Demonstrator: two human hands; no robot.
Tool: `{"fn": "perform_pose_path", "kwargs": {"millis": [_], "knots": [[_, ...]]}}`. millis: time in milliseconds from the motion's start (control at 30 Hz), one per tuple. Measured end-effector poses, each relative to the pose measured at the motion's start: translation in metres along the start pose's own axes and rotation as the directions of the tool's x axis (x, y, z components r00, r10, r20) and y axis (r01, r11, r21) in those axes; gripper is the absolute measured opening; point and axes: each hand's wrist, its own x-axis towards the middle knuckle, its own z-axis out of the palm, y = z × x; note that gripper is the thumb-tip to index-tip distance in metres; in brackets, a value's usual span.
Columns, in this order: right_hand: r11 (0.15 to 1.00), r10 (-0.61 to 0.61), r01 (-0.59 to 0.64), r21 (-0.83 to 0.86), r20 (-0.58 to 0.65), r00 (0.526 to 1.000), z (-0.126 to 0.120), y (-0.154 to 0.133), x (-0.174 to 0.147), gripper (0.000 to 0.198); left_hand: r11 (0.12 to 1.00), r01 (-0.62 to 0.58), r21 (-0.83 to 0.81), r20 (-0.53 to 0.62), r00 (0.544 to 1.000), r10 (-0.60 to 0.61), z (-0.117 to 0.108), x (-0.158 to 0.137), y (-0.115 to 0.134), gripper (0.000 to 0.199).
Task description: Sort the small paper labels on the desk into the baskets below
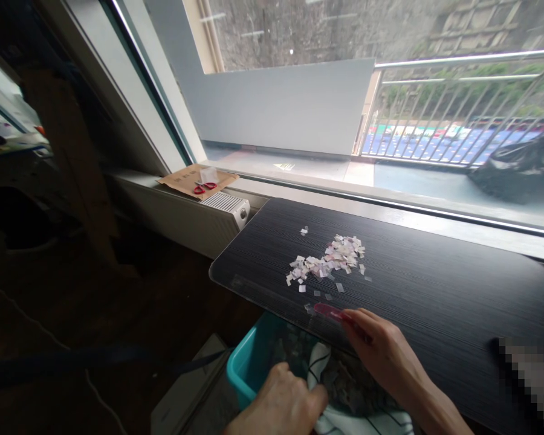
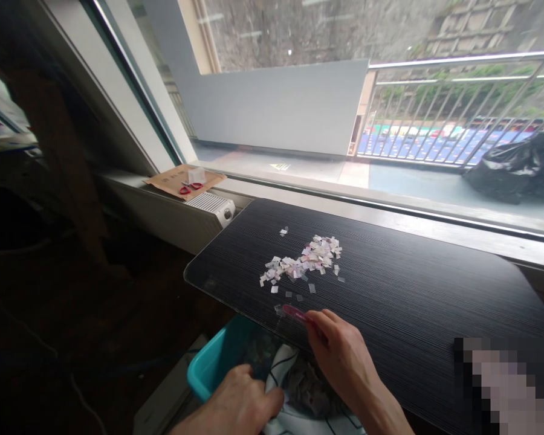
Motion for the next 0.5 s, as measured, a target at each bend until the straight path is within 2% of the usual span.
{"fn": "perform_pose_path", "kwargs": {"millis": [100,267,400,500], "knots": [[0.999,-0.007,0.006,0.037,0.028,1.0,0.002,-0.001,-0.001,0.023,1.0,-0.003,0.008,0.003,1.0,0.003,-0.001,-0.001,0.002,0.018],[1.0,0.009,-0.008,0.029,-0.032,0.999,0.008,-0.003,0.008,0.022,1.0,0.0,0.024,0.009,1.0,0.0,-0.008,0.0,0.007,0.017],[0.999,-0.019,0.016,0.051,0.052,0.998,0.009,-0.008,0.006,0.023,0.999,-0.029,0.029,0.063,0.998,0.027,-0.011,0.003,0.008,0.022],[0.997,-0.027,0.021,0.073,0.08,0.996,0.007,-0.012,0.002,0.023,1.0,-0.016,0.019,0.058,0.998,0.015,-0.012,0.002,0.008,0.023]]}}
